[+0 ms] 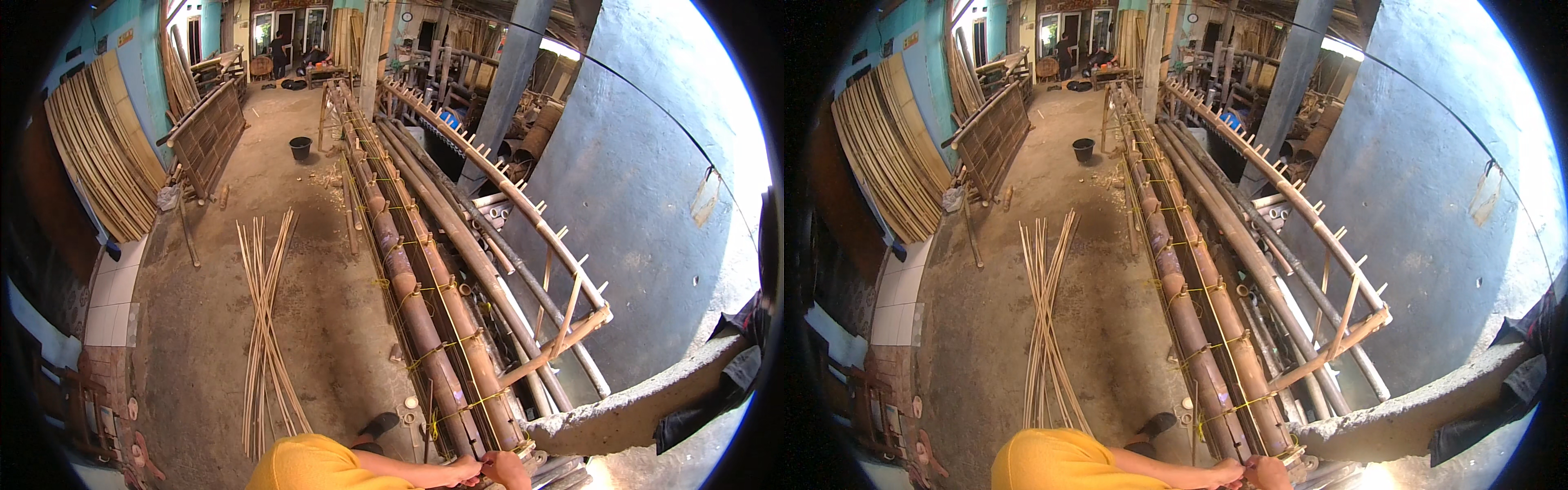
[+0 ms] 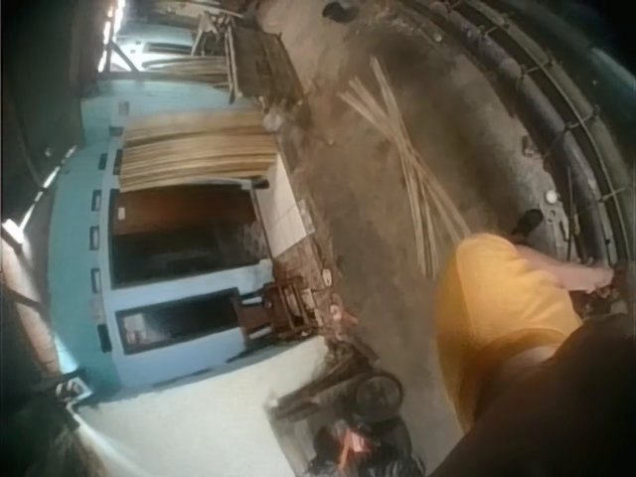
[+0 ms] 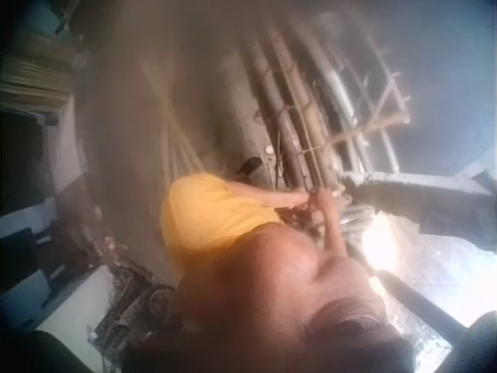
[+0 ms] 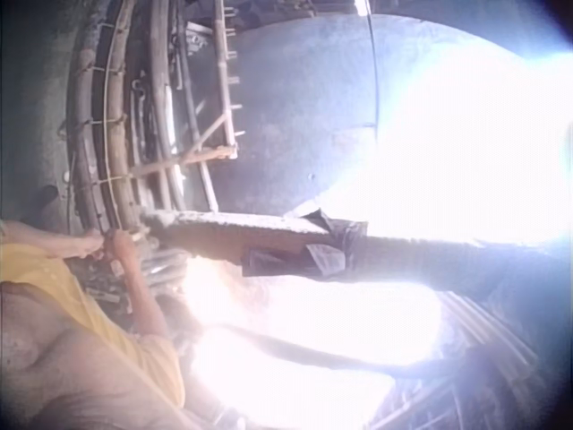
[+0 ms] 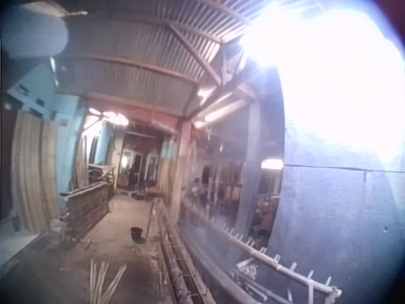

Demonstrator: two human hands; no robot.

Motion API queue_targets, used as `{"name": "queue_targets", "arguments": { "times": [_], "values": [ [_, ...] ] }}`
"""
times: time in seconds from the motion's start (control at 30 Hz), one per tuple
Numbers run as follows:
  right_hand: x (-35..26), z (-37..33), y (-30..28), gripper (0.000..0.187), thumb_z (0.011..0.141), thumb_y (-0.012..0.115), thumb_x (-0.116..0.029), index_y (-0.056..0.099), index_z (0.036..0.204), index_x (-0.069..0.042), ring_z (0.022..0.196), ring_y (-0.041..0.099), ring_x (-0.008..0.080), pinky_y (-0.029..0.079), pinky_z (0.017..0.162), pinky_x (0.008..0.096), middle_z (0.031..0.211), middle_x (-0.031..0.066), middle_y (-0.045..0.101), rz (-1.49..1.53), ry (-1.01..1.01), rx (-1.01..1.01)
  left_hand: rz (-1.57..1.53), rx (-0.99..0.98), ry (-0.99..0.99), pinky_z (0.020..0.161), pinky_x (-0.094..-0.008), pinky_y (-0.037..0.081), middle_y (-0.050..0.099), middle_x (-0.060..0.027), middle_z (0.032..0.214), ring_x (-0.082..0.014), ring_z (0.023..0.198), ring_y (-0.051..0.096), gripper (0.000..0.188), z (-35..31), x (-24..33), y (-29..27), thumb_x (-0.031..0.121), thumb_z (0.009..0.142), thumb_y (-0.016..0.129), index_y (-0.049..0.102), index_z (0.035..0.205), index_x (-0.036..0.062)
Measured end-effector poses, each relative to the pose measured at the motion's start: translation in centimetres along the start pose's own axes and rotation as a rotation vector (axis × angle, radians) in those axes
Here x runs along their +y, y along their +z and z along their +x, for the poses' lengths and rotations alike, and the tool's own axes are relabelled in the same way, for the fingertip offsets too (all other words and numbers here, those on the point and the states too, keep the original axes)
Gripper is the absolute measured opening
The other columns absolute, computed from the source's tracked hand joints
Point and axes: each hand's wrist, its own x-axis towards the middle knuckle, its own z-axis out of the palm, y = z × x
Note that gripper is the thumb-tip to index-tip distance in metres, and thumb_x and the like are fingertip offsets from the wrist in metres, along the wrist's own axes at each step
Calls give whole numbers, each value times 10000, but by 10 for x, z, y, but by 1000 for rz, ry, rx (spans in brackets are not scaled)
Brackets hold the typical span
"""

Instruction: The person ties yellow string around multiple bamboo poles arranged horizontally on a wooden rack. They repeatedly wrap and knot the string at several points along the poles to secure them in place.

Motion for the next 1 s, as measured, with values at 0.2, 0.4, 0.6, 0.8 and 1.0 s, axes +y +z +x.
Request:
{"name": "queue_targets", "arguments": {
  "times": [0.2,0.4,0.6,0.8,1.0],
  "values": [
    [18,12,9,253,817,676,-348,780,958,-165,810,711,388,576,781,477,845,184,724,-94,-113,-38,-65,-28,-23,586,-318,579,584,-60,829,-169,689,624,239,27,-20,2,195,991,479,601,920,3],
    [18,23,5,250,827,646,-335,764,927,-139,860,702,402,562,769,489,868,190,723,-134,-157,-152,181,158,177,543,-349,547,669,-117,729,-192,571,642,270,-70,23,11,165,957,473,643,887,-33],
    [26,32,-6,303,854,621,-364,744,939,-100,826,695,400,548,749,464,868,194,722,-83,-239,-322,371,259,361,668,-448,540,712,-167,761,-306,687,693,288,-60,9,9,231,933,503,676,919,1],
    [32,44,-23,345,870,655,-422,727,974,-101,811,690,378,535,716,428,868,173,722,38,-333,-511,437,266,419,661,-436,522,702,-131,748,-283,690,691,274,-48,2,3,228,944,480,653,999,22],
    [22,36,-13,351,892,600,-405,720,858,-77,819,688,421,551,744,489,849,194,712,-153,-425,-305,458,188,373,627,-426,524,681,-113,704,-234,640,687,290,-47,4,-2,230,971,446,635,1023,16]
  ]
}}
